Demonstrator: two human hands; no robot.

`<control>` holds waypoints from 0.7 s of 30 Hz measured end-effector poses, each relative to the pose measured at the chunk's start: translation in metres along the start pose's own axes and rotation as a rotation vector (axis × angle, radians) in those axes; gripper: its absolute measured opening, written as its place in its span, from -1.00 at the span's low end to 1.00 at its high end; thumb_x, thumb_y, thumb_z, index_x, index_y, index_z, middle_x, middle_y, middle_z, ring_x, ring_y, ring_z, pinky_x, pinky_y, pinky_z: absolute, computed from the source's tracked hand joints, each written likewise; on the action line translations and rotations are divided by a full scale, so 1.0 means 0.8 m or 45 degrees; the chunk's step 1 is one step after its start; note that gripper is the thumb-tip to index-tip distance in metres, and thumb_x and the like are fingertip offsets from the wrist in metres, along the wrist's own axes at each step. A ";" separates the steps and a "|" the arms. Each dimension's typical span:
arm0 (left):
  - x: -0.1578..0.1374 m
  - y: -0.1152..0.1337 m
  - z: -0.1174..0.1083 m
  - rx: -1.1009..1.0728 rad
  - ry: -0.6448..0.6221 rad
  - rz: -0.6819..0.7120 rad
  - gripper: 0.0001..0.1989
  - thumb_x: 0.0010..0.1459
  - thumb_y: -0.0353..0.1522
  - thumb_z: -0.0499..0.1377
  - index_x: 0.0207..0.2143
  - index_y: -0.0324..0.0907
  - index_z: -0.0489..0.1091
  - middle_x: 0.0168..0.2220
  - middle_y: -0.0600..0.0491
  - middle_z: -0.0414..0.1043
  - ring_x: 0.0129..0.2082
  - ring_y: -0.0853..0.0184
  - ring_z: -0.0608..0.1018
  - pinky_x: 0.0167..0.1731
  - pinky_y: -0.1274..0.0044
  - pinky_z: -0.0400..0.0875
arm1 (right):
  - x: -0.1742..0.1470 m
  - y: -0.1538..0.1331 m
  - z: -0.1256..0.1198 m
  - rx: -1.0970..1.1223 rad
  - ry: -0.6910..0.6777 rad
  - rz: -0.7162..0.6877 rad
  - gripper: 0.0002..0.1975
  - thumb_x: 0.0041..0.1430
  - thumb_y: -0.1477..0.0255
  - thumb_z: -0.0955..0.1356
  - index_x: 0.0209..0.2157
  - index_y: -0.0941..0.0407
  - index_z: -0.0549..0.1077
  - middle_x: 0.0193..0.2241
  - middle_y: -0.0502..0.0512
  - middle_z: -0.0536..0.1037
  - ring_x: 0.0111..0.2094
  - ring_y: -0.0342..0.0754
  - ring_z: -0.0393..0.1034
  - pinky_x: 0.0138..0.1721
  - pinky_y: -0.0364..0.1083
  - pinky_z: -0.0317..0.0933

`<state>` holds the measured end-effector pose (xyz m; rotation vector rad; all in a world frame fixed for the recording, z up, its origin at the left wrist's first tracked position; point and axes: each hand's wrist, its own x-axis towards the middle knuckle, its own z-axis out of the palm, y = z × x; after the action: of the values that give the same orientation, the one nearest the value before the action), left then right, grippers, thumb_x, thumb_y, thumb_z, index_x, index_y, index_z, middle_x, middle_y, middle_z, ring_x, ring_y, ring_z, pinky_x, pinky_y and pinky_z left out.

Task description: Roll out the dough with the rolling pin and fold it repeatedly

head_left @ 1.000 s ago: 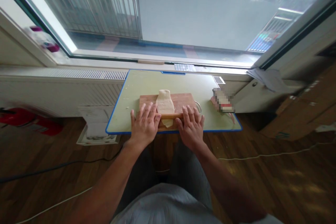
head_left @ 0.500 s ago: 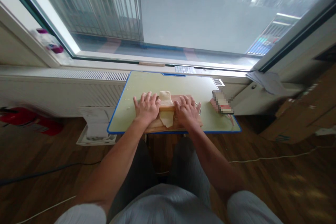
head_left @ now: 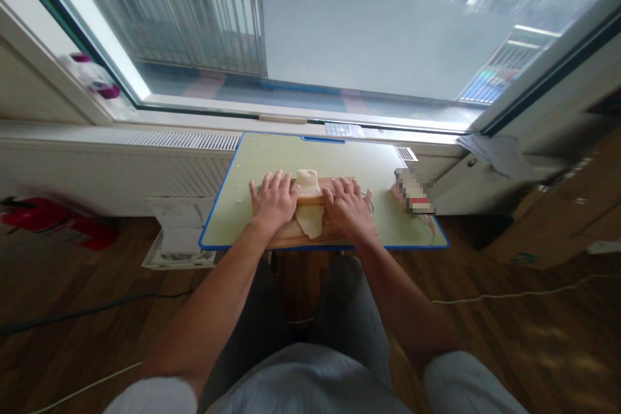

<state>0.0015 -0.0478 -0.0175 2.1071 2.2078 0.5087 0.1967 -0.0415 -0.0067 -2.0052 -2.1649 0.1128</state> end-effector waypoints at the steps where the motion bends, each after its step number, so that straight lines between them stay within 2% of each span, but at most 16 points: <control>1: 0.013 0.000 0.000 0.001 -0.009 -0.019 -0.36 0.51 -0.09 -0.16 0.45 -0.10 0.32 0.53 -0.12 0.20 0.53 -0.05 0.21 0.48 -0.20 -0.12 | 0.011 -0.003 -0.004 0.001 -0.007 0.008 -0.35 0.61 0.06 0.05 0.51 0.05 0.24 0.54 0.18 0.18 0.55 0.31 -0.09 0.49 0.48 -0.26; 4: 0.031 0.000 0.001 0.000 -0.015 -0.034 -0.37 0.51 -0.09 -0.15 0.44 -0.09 0.33 0.52 -0.13 0.21 0.52 -0.04 0.22 0.47 -0.21 -0.12 | 0.025 -0.006 -0.006 -0.003 0.006 0.027 -0.33 0.61 0.08 0.04 0.51 0.11 0.25 0.52 0.24 0.21 0.54 0.34 -0.05 0.48 0.49 -0.26; 6: 0.023 0.000 0.001 0.002 0.000 -0.013 -0.37 0.51 -0.09 -0.15 0.44 -0.11 0.34 0.51 -0.13 0.23 0.51 -0.06 0.23 0.47 -0.22 -0.12 | 0.018 -0.004 0.000 -0.007 0.031 0.026 -0.34 0.61 0.08 0.04 0.50 0.10 0.27 0.52 0.23 0.22 0.53 0.33 -0.03 0.49 0.48 -0.25; 9: -0.010 0.000 -0.002 -0.003 0.016 0.028 -0.37 0.51 -0.09 -0.16 0.43 -0.11 0.35 0.51 -0.12 0.24 0.51 -0.08 0.24 0.47 -0.22 -0.10 | -0.013 0.002 0.016 -0.022 0.117 0.025 -0.36 0.61 0.08 0.05 0.49 0.05 0.29 0.52 0.20 0.23 0.53 0.28 -0.02 0.49 0.43 -0.20; 12: -0.050 0.001 -0.005 -0.029 0.015 0.050 -0.35 0.51 -0.08 -0.16 0.49 -0.11 0.26 0.52 -0.10 0.21 0.54 -0.03 0.19 0.49 -0.16 -0.07 | -0.050 0.010 0.030 -0.043 0.206 0.001 -0.36 0.60 0.10 0.11 0.52 0.08 0.23 0.52 0.22 0.23 0.52 0.26 -0.01 0.49 0.38 -0.15; 15: -0.066 0.002 -0.006 -0.031 0.021 0.039 -0.33 0.51 -0.08 -0.16 0.52 -0.12 0.19 0.53 -0.12 0.19 0.55 0.01 0.17 0.51 -0.10 -0.06 | -0.065 0.013 0.033 -0.030 0.222 -0.037 -0.35 0.58 0.10 0.13 0.52 0.11 0.21 0.52 0.22 0.22 0.53 0.26 -0.05 0.49 0.39 -0.16; 18: -0.047 0.001 -0.005 -0.021 0.004 0.035 -0.34 0.52 -0.08 -0.17 0.50 -0.12 0.24 0.53 -0.11 0.19 0.55 0.00 0.18 0.51 -0.10 -0.08 | -0.047 0.011 0.025 -0.006 0.175 -0.018 -0.33 0.60 0.08 0.10 0.52 0.12 0.20 0.52 0.22 0.21 0.53 0.26 -0.03 0.50 0.42 -0.21; 21: -0.004 0.001 -0.004 -0.007 -0.024 0.016 -0.35 0.51 -0.09 -0.17 0.46 -0.12 0.31 0.53 -0.11 0.20 0.53 -0.03 0.20 0.49 -0.16 -0.10 | -0.009 0.004 0.010 -0.004 0.070 -0.015 -0.34 0.61 0.06 0.06 0.50 0.10 0.24 0.52 0.22 0.23 0.52 0.27 -0.01 0.49 0.46 -0.23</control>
<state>0.0018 -0.0518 -0.0150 2.1160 2.1818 0.4928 0.1988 -0.0476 -0.0160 -1.9731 -2.1443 0.0513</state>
